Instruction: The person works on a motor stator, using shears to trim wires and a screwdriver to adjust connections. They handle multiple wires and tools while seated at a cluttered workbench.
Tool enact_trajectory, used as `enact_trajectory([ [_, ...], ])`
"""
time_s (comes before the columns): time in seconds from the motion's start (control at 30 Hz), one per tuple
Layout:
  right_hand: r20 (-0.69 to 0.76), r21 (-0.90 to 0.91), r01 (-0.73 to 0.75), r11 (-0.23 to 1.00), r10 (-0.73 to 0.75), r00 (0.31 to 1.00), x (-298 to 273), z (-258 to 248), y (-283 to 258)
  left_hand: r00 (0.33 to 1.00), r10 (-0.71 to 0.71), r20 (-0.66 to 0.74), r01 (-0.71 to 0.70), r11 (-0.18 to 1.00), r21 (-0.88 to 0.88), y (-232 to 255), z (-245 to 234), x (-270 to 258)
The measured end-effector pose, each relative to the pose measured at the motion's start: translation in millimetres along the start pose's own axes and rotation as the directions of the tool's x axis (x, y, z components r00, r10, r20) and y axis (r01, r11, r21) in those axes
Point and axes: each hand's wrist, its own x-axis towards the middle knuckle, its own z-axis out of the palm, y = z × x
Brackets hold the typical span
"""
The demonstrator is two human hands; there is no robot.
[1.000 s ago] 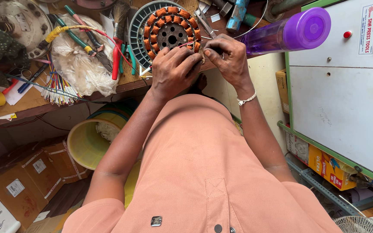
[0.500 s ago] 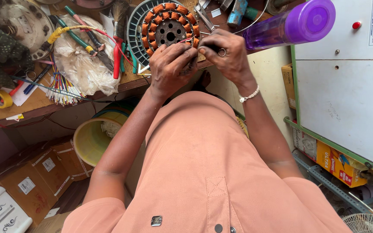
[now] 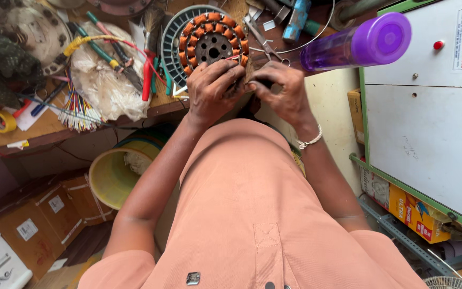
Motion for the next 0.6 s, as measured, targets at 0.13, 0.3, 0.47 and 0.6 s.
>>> enact_trajectory([
  [0.13, 0.006, -0.064, 0.005, 0.998, -0.004, 1.0, 14.2, 0.0, 16.2, 1.0, 0.015, 0.025, -0.016, 1.0, 0.019, -2.9, -1.4, -3.4],
  [0.3, 0.06, -0.037, -0.056, 0.998, 0.058, 0.997, 3.3, 3.9, 4.2, 1.0, -0.004, -0.012, 0.004, 1.0, -0.021, 3.2, -3.1, 3.3],
  [0.47, -0.125, 0.036, -0.096, 0.995, 0.1, 0.987, 0.1, -2.6, 26.1, 0.999, 0.013, 0.052, -0.014, 0.999, 0.03, 2.4, -3.7, 1.9],
  [0.6, -0.213, 0.056, -0.47, 0.881, 0.47, 0.856, -16.4, -1.6, 73.0, 0.99, -0.025, 0.141, 0.026, 1.0, -0.002, 0.3, -9.8, 5.0],
])
